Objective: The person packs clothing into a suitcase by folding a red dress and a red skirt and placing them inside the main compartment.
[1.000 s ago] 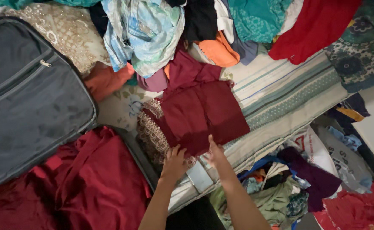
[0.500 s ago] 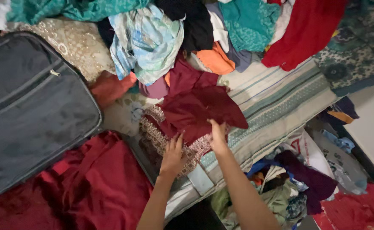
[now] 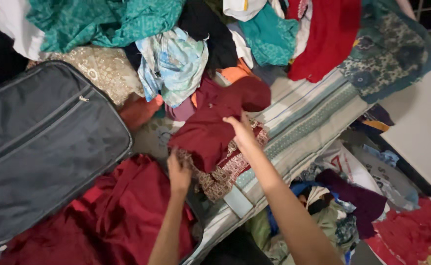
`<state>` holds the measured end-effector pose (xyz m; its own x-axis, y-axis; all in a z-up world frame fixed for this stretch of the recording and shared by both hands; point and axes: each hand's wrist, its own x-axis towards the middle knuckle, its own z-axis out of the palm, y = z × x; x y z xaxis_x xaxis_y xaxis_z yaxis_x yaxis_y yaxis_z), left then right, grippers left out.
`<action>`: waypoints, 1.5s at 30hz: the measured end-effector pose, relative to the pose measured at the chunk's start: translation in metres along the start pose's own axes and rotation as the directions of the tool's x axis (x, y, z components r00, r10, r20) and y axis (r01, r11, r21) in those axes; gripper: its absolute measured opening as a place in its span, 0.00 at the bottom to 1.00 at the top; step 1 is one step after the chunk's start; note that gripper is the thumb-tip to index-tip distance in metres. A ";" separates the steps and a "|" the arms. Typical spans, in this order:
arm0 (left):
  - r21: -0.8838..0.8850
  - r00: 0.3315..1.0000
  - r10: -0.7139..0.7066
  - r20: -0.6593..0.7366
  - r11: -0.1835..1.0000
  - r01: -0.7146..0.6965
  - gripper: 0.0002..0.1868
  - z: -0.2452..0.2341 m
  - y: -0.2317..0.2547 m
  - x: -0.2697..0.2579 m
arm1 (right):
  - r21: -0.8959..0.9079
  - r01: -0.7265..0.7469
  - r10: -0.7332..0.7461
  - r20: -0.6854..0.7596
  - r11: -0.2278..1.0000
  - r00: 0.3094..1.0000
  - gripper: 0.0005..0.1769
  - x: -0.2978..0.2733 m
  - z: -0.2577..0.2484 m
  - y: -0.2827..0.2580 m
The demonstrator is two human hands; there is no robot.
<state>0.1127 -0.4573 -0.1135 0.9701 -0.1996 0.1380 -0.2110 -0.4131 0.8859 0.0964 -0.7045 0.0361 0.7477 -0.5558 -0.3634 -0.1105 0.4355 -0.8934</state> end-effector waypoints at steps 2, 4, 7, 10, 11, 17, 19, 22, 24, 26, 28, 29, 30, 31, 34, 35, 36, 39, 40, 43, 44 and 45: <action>-0.084 0.999 -0.046 -0.019 0.995 0.045 0.30 -0.022 -0.028 0.012 | 0.005 0.134 -0.133 0.154 0.991 0.979 0.42 -0.013 0.021 -0.006; -0.068 0.998 0.034 -0.059 0.997 -0.038 0.29 -0.050 -0.050 0.026 | -0.019 0.191 -0.180 0.259 0.981 0.949 0.45 -0.033 0.041 -0.012; 0.055 0.998 -0.016 -0.055 0.998 0.019 0.23 -0.091 -0.071 0.042 | -0.162 0.190 -0.125 0.344 0.968 0.931 0.48 -0.074 0.075 -0.027; 0.196 0.965 -0.119 -0.234 0.966 0.167 0.22 -0.138 -0.073 0.048 | -0.312 0.217 -0.071 0.420 0.925 0.905 0.49 -0.115 0.116 -0.048; 0.190 0.969 -0.148 -0.196 0.964 0.185 0.25 -0.153 -0.068 0.045 | -0.313 0.213 -0.055 0.447 0.926 0.893 0.49 -0.128 0.129 -0.054; -0.350 0.807 -0.551 0.211 0.729 0.589 0.40 -0.273 -0.016 0.017 | -0.300 0.207 0.053 0.673 0.931 0.737 0.47 -0.173 0.191 -0.083; -0.606 0.790 -0.426 0.441 0.508 0.613 0.45 -0.296 0.009 -0.003 | -0.321 0.188 0.112 0.722 0.928 0.683 0.46 -0.180 0.205 -0.085; -0.721 0.707 -0.541 0.455 0.242 0.649 0.50 -0.331 0.050 -0.042 | -0.368 0.156 0.201 0.762 0.916 0.616 0.45 -0.181 0.228 -0.073; -0.786 0.683 -0.584 0.438 0.120 0.606 0.50 -0.346 0.069 -0.056 | -0.393 0.157 0.237 0.778 0.906 0.582 0.43 -0.179 0.237 -0.059; -0.841 0.711 -0.573 0.407 0.069 0.536 0.48 -0.359 0.072 -0.066 | -0.376 0.143 0.240 0.796 0.915 0.556 0.40 -0.174 0.246 -0.047; -0.888 0.786 -0.512 0.346 0.091 0.450 0.46 -0.367 0.067 -0.073 | -0.379 0.053 0.279 0.764 0.924 0.582 0.37 -0.173 0.248 -0.041; -0.888 0.770 -0.533 0.352 0.069 0.454 0.45 -0.371 0.063 -0.077 | -0.385 -0.028 0.319 0.720 0.923 0.617 0.36 -0.175 0.244 -0.037; -0.886 0.751 -0.550 0.364 0.045 0.462 0.45 -0.374 0.058 -0.080 | -0.386 -0.110 0.361 0.668 0.916 0.651 0.34 -0.177 0.239 -0.033; -0.883 0.733 -0.567 0.377 0.020 0.469 0.44 -0.376 0.052 -0.084 | -0.385 -0.135 0.372 0.650 0.913 0.662 0.33 -0.177 0.235 -0.027; -0.864 0.705 -0.620 0.346 0.081 0.496 0.45 -0.365 0.030 -0.095 | -0.418 -0.241 0.451 0.529 0.876 0.719 0.31 -0.166 0.198 0.002; -0.824 0.686 -0.631 0.363 0.127 0.552 0.45 -0.355 0.017 -0.097 | -0.454 -0.299 0.504 0.445 0.839 0.740 0.30 -0.156 0.184 0.020; -0.782 0.673 -0.638 0.373 0.175 0.599 0.46 -0.343 0.000 -0.100 | -0.482 -0.362 0.555 0.353 0.798 0.754 0.30 -0.145 0.166 0.041; -0.594 0.677 -0.680 0.282 0.430 0.680 0.47 -0.293 -0.065 -0.120 | -0.631 -0.270 0.543 0.288 0.727 0.789 0.47 -0.108 0.113 0.112; -0.504 0.691 -0.688 0.221 0.526 0.685 0.48 -0.275 -0.085 -0.128 | -0.705 -0.218 0.539 0.269 0.674 0.798 0.52 -0.101 0.095 0.135; -0.308 0.741 -0.667 0.072 0.692 0.653 0.48 -0.240 -0.130 -0.139 | -0.813 -0.169 0.544 0.204 0.557 0.814 0.61 -0.088 0.052 0.174; -0.268 0.753 -0.656 0.052 0.717 0.643 0.48 -0.235 -0.138 -0.139 | -0.831 -0.169 0.547 0.183 0.529 0.817 0.62 -0.086 0.048 0.178; -0.226 0.766 -0.643 0.033 0.741 0.632 0.47 -0.234 -0.143 -0.139 | -0.823 -0.158 0.544 0.203 0.545 0.814 0.61 -0.082 0.048 0.178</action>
<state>0.0356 -0.1630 -0.1556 0.8743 0.0832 -0.4783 0.4838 -0.2311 0.8441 0.0471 -0.5480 -0.0802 0.6818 -0.0722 -0.7279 -0.7178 -0.2578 -0.6468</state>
